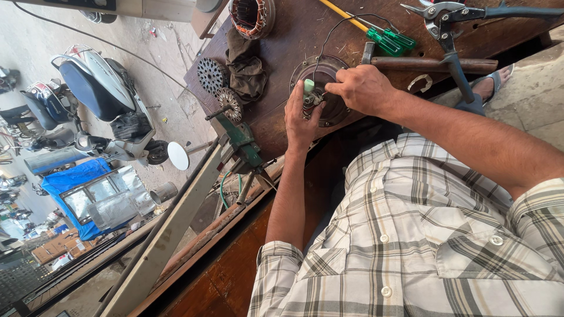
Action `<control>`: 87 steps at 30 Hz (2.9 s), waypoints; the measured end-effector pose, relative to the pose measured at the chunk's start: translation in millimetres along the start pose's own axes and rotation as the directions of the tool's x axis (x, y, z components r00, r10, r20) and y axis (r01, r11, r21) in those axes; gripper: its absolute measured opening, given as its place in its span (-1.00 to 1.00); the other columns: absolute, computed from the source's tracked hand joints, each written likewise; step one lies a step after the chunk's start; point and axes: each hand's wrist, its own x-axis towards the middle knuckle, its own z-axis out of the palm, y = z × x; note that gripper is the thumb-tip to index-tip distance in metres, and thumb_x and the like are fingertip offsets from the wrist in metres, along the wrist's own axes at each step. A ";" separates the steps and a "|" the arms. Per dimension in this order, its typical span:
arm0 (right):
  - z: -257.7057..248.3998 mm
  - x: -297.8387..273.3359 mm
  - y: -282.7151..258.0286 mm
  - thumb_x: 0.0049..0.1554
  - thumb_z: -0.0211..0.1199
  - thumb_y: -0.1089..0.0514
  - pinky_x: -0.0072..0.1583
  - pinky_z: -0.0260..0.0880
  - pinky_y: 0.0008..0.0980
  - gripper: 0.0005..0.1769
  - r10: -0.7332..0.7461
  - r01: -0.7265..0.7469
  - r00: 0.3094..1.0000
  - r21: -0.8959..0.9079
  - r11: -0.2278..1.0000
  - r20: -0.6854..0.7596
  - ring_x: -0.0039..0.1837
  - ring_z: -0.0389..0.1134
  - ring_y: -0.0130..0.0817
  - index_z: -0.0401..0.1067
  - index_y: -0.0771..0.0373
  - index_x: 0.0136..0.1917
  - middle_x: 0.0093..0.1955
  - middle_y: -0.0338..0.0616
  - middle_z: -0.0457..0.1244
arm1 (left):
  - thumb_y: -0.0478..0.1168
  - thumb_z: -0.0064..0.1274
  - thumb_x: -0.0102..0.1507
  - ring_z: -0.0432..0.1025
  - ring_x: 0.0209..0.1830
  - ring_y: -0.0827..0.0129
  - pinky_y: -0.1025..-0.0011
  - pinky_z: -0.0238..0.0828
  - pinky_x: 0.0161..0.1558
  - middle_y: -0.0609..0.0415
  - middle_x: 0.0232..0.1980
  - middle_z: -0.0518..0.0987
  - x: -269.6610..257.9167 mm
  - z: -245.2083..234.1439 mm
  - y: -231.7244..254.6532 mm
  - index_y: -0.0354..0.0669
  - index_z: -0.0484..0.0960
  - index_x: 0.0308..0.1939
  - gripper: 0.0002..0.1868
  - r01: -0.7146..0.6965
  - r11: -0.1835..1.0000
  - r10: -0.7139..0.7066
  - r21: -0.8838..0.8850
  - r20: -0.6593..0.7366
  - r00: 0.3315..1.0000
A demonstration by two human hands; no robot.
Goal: The person repairs an electrical component on a workbench, using a screwdriver to adjust connections and pliers to strip and twist wires. They test the component with a light bulb and continue adjusting the wiring.
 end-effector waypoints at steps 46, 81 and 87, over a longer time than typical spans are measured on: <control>-35.4 -26.8 70.5 0.22 0.21 0.16 0.08 0.35 -0.14 -0.61 0.408 -0.285 0.901 -0.513 0.810 0.144 0.16 0.40 -0.11 0.39 0.31 0.29 0.07 -0.03 0.38 | -0.16 0.10 0.41 0.36 -0.40 0.54 0.52 0.36 -0.42 0.05 -0.02 0.58 -21.8 -16.5 38.2 -0.27 0.54 0.18 -0.67 0.180 0.795 -0.457 -0.579 -0.376 0.806; -49.6 -94.9 -2.5 0.28 0.22 0.21 -0.13 0.39 -0.31 -0.70 0.475 -0.389 0.878 0.678 0.624 0.068 -0.17 0.38 -0.25 0.51 0.34 0.25 -0.06 -0.03 0.36 | 0.02 0.15 0.37 0.56 -0.27 0.55 0.51 0.51 -0.20 0.08 -0.24 0.72 11.2 -11.1 38.0 -0.32 0.68 0.03 -0.58 0.346 0.910 -0.372 -0.227 -0.082 0.924; -46.3 -96.6 -2.8 0.29 0.22 0.23 -0.10 0.42 -0.31 -0.71 0.478 -0.365 0.878 0.684 0.632 0.026 -0.12 0.40 -0.24 0.50 0.37 0.25 -0.02 -0.02 0.35 | 0.04 0.12 0.36 0.47 -0.42 0.61 0.55 0.40 -0.36 0.13 -0.36 0.66 11.9 -13.2 39.2 -0.31 0.71 -0.01 -0.57 0.396 0.899 -0.413 -0.186 -0.058 0.909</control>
